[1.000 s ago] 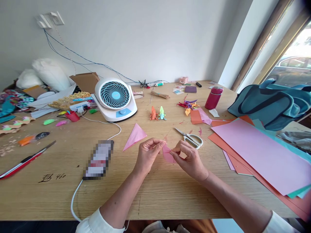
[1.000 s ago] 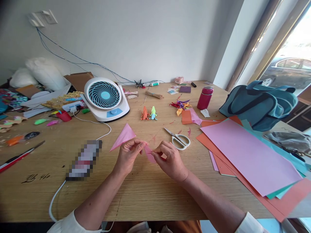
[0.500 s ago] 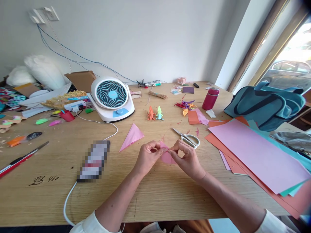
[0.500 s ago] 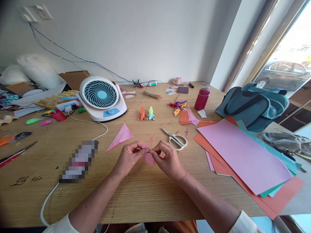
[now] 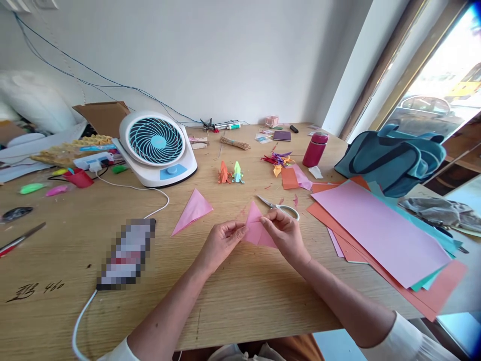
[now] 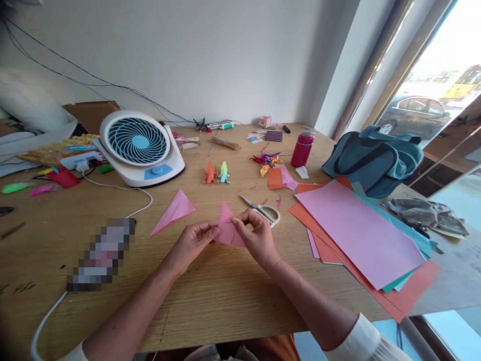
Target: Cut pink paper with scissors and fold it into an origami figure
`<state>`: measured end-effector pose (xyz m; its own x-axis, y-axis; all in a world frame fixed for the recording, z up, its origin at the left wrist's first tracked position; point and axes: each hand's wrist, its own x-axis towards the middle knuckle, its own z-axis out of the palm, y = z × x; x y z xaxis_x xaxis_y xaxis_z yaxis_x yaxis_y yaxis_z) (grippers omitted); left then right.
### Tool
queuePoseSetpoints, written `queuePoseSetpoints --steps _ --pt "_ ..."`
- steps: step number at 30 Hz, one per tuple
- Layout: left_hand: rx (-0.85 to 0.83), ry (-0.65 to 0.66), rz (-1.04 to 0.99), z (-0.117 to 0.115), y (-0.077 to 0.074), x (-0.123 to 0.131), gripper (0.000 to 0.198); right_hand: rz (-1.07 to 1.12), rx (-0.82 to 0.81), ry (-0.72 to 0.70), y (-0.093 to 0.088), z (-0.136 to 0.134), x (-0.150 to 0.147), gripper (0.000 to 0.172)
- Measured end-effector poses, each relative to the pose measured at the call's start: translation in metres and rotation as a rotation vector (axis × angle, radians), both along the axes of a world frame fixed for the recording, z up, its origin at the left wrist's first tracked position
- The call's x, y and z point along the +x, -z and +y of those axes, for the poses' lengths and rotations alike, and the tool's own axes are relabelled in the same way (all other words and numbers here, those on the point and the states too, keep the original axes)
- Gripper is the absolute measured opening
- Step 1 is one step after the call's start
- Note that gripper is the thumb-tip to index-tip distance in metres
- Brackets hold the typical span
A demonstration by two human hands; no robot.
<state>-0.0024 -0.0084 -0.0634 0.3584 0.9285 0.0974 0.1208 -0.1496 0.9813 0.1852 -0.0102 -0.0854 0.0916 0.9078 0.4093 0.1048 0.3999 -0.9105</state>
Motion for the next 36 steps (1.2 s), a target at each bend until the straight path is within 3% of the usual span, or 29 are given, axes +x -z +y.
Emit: queuePoseSetpoints --steps 15,19,25,30,36 --pt "-0.033 -0.032 -0.01 -0.001 0.009 0.004 0.03 0.041 -0.005 -0.071 0.007 0.003 -0.001 0.024" --pt "-0.155 0.008 -0.107 -0.002 0.008 0.005 0.035 0.033 -0.006 -0.098 0.005 0.002 -0.001 0.024" --pt "-0.272 -0.036 -0.311 -0.005 0.006 0.01 0.033 0.047 -0.005 -0.115 0.004 0.001 -0.002 0.026" --pt "-0.313 -0.026 -0.405 -0.004 0.007 0.011 0.047 0.054 -0.018 -0.137 0.001 0.0 -0.002 0.026" --pt "-0.198 -0.074 -0.304 -0.004 0.007 0.01 0.067 0.026 -0.059 -0.224 -0.001 -0.001 -0.002 0.025"
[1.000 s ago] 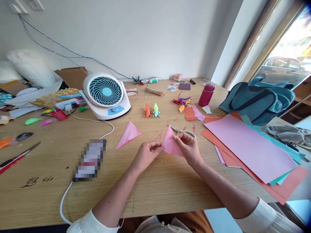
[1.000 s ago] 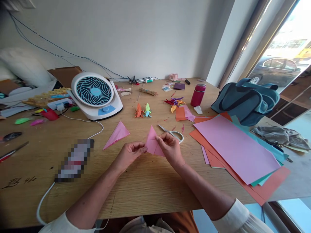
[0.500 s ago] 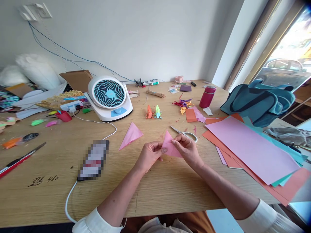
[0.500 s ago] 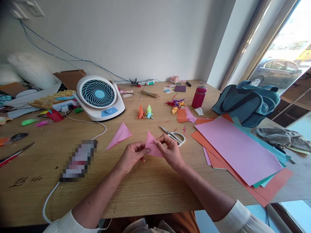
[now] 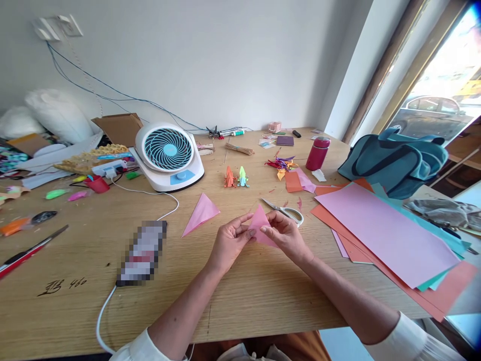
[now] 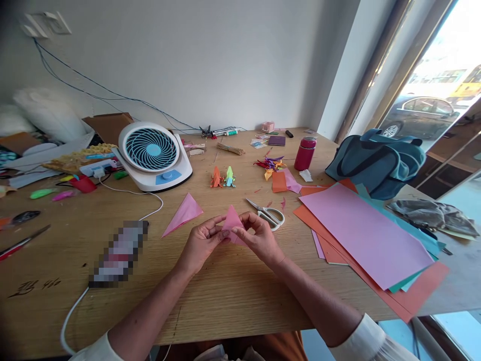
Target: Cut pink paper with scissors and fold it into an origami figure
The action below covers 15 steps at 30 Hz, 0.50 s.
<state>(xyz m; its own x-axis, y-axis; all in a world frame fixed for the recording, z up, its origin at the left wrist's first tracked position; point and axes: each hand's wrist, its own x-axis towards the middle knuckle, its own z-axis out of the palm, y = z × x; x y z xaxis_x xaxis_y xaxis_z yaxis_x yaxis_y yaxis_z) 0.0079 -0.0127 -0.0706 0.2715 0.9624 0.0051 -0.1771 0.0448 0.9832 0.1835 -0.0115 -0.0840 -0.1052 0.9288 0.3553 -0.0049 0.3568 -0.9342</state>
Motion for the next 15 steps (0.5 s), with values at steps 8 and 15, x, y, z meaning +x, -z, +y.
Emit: queuePoseSetpoints --steps 8,15 --pt "0.253 -0.016 0.275 -0.0075 0.0016 0.0021 0.049 -0.018 -0.125 -0.045 0.0014 0.0004 -0.002 0.033" --pt "0.153 -0.006 0.322 -0.0041 0.0032 -0.0013 0.03 0.044 -0.171 -0.053 -0.005 -0.0019 -0.0018 0.033"
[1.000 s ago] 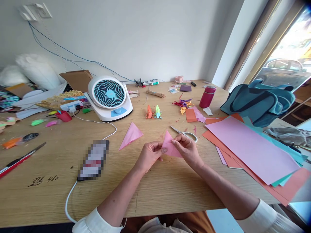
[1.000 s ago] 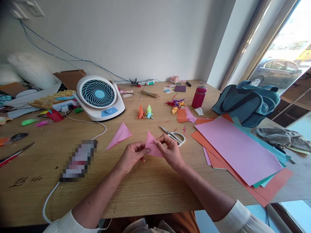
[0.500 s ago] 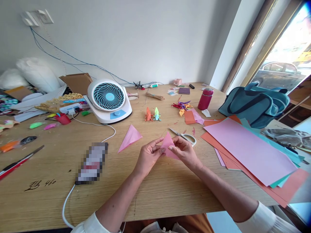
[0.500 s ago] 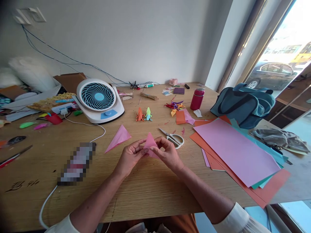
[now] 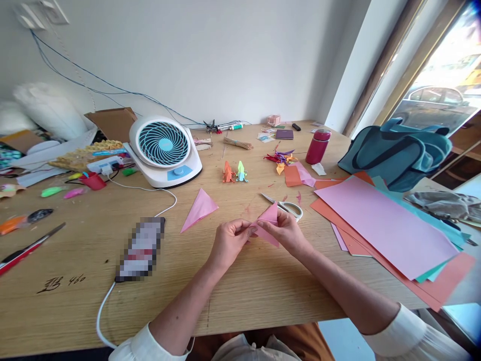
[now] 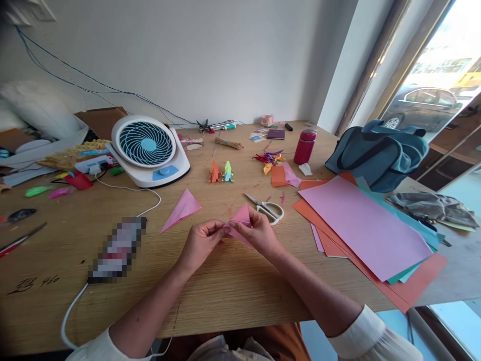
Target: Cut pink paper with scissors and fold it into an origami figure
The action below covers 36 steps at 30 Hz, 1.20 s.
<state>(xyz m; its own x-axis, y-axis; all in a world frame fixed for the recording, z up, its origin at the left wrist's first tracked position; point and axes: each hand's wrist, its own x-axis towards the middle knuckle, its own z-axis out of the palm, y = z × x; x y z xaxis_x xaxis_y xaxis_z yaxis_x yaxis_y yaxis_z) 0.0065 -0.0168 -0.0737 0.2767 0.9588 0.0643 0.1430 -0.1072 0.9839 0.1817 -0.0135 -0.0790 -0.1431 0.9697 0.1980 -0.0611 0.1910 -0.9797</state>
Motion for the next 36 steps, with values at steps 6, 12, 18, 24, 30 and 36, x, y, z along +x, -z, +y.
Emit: queuePoseSetpoints --steps 6,12,18,24,30,36 --pt "0.087 0.025 0.062 0.0 -0.001 0.001 0.036 0.007 -0.021 -0.065 0.002 0.001 -0.002 0.032" --pt "0.17 0.041 0.107 0.001 -0.001 0.0 0.032 0.011 -0.019 -0.08 0.001 0.002 -0.001 0.028" --pt "0.204 0.038 0.125 0.001 0.0 -0.001 0.029 0.001 -0.032 -0.07 -0.001 0.001 0.0 0.03" --pt "0.2 0.04 0.133 0.001 0.0 0.001 0.029 0.022 -0.026 -0.068 -0.001 0.001 0.002 0.03" --pt "0.182 0.036 0.121 0.001 0.0 0.001 0.027 0.02 -0.043 -0.089 -0.004 -0.001 0.003 0.03" --pt "0.165 0.046 0.108 0.002 0.003 0.0 0.026 0.022 -0.074 -0.075 -0.012 -0.003 0.004 0.034"
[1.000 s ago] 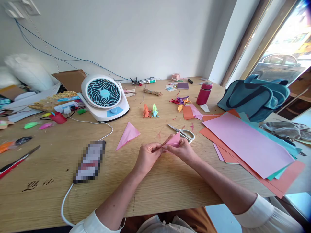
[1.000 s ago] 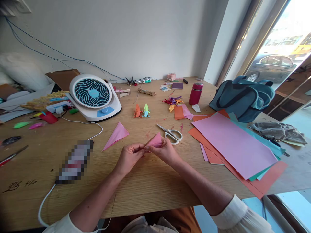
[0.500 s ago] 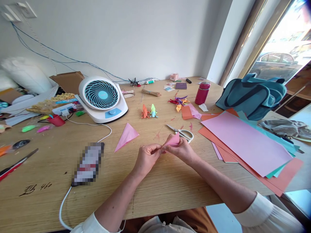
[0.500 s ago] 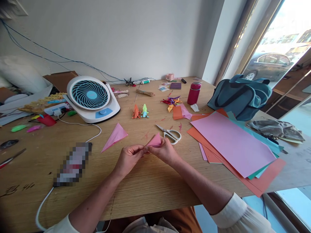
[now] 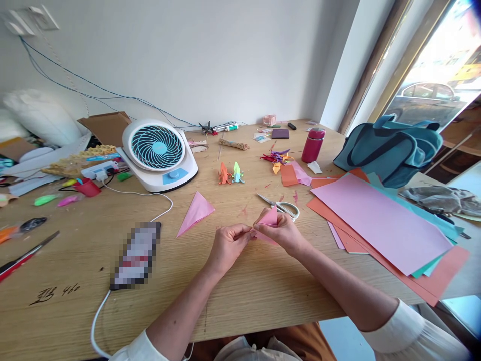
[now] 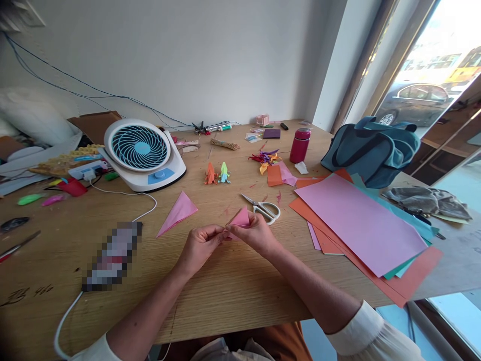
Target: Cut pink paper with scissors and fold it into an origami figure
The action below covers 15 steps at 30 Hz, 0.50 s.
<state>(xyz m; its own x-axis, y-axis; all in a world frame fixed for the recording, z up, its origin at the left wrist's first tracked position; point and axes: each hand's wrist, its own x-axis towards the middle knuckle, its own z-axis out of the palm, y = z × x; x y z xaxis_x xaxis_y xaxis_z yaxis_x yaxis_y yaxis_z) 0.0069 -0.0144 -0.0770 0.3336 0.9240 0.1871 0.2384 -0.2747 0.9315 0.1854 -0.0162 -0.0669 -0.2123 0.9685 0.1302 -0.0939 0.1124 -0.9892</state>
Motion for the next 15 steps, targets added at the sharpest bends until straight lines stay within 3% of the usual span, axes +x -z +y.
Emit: queuePoseSetpoints --steps 7,15 --pt "-0.059 0.053 -0.073 -0.0027 -0.005 0.0023 0.03 -0.005 0.075 0.011 0.0028 0.0002 0.0021 0.032" --pt "-0.022 -0.003 -0.086 -0.0047 -0.0051 0.0045 0.027 0.026 0.054 0.029 0.0036 0.0013 -0.0008 0.034"
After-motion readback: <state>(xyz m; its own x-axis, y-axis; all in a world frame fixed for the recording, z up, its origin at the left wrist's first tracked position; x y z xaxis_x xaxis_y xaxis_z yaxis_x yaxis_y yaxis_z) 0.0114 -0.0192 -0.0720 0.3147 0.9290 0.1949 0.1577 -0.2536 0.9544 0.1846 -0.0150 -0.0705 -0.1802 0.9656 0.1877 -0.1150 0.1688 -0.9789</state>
